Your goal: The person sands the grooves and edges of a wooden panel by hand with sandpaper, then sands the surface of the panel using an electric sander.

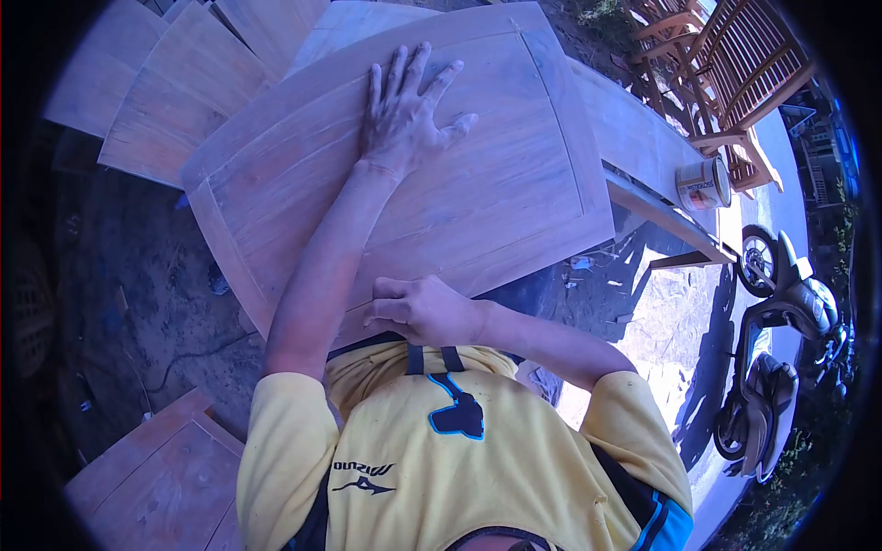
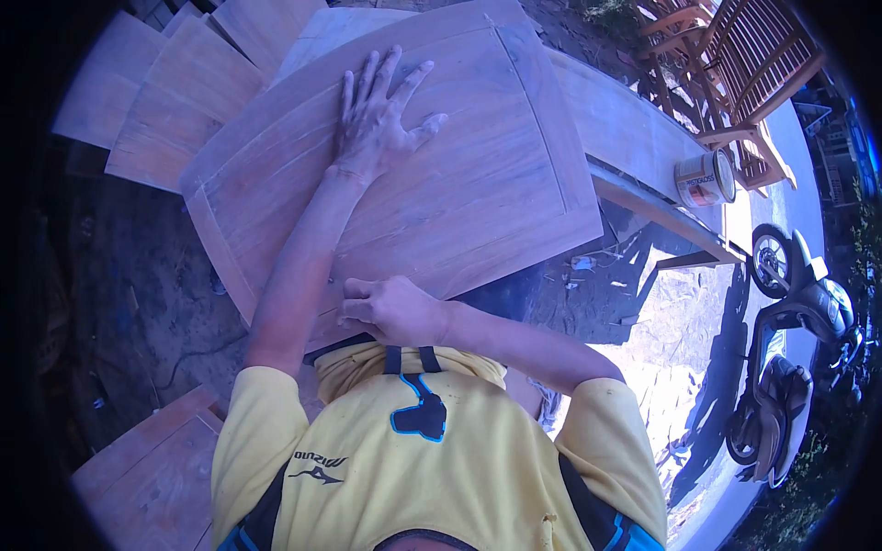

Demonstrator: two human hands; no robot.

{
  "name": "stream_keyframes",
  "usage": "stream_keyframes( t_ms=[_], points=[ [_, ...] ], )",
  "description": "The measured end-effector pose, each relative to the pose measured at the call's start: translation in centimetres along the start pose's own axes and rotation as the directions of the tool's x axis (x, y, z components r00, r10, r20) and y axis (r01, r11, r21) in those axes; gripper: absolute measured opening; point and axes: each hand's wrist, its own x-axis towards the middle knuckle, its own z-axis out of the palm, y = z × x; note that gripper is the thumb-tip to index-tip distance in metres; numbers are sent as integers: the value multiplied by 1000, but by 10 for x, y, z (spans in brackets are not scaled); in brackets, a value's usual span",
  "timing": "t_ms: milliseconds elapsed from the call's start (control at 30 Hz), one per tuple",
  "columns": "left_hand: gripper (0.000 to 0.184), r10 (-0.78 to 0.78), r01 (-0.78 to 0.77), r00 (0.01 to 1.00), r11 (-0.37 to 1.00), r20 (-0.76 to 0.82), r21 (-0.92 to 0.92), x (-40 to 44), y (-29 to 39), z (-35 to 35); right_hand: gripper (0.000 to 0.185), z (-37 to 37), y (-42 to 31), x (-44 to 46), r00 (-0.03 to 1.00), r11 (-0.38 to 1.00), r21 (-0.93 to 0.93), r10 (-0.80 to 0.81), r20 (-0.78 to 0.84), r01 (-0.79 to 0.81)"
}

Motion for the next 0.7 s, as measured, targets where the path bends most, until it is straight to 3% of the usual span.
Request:
stream_keyframes(
  t_ms=[67,100,133,200,233,333,400,433,467,500,567,633,667,700],
  points=[
    [77,10,-11,1000,999,-3,-36,-2,-4,-7,17,-15,-12,21,964,856,517,136,-228,2],
    [74,31,-31,1000,995,3,-95,-2,-5,-11,17,-29,-15,23,886,606,783,429,-177,-137],
    [74,42,-44,999,995,-15,-89,-2,-8,-15,17,-48,-13,17,746,262,945,665,-32,-193],
    [53,27,-34,999,961,-28,-274,-4,-10,-23,18,-78,9,-5,638,176,984,762,-111,-39],
    [43,-1,-19,998,929,-56,-371,-7,-8,-27,18,-90,18,-18,614,214,977,773,-159,-16],
    [15,-25,10,1000,783,-16,-622,-25,25,-76,19,-138,51,-76,293,452,891,846,-445,48],
    [14,11,102,991,560,130,-822,-46,57,-114,16,-167,86,-117,53,589,807,808,-587,-50],
    [15,59,135,982,426,177,-894,-55,72,-128,19,-182,107,-131,-88,625,755,756,-649,-197],
    [26,176,126,966,315,189,-941,-57,91,-147,23,-192,141,-154,-123,687,678,673,-730,-264],
    [38,282,131,941,199,184,-971,-57,113,-165,26,-205,168,-167,-140,676,561,572,-808,-479],
    [43,485,149,870,-84,90,-985,-59,148,-185,33,-237,196,-181,-91,493,340,461,-883,-801],
    [36,556,296,830,-366,48,-882,-54,177,-211,40,-259,221,-186,-12,257,145,455,-890,-955],
    [36,526,286,848,-342,70,-895,-59,196,-212,43,-264,236,-193,38,157,37,449,-893,-987],
    [33,418,201,903,-616,-100,-762,-63,216,-211,48,-265,238,-191,-9,79,55,487,-874,-995]
  ],
)
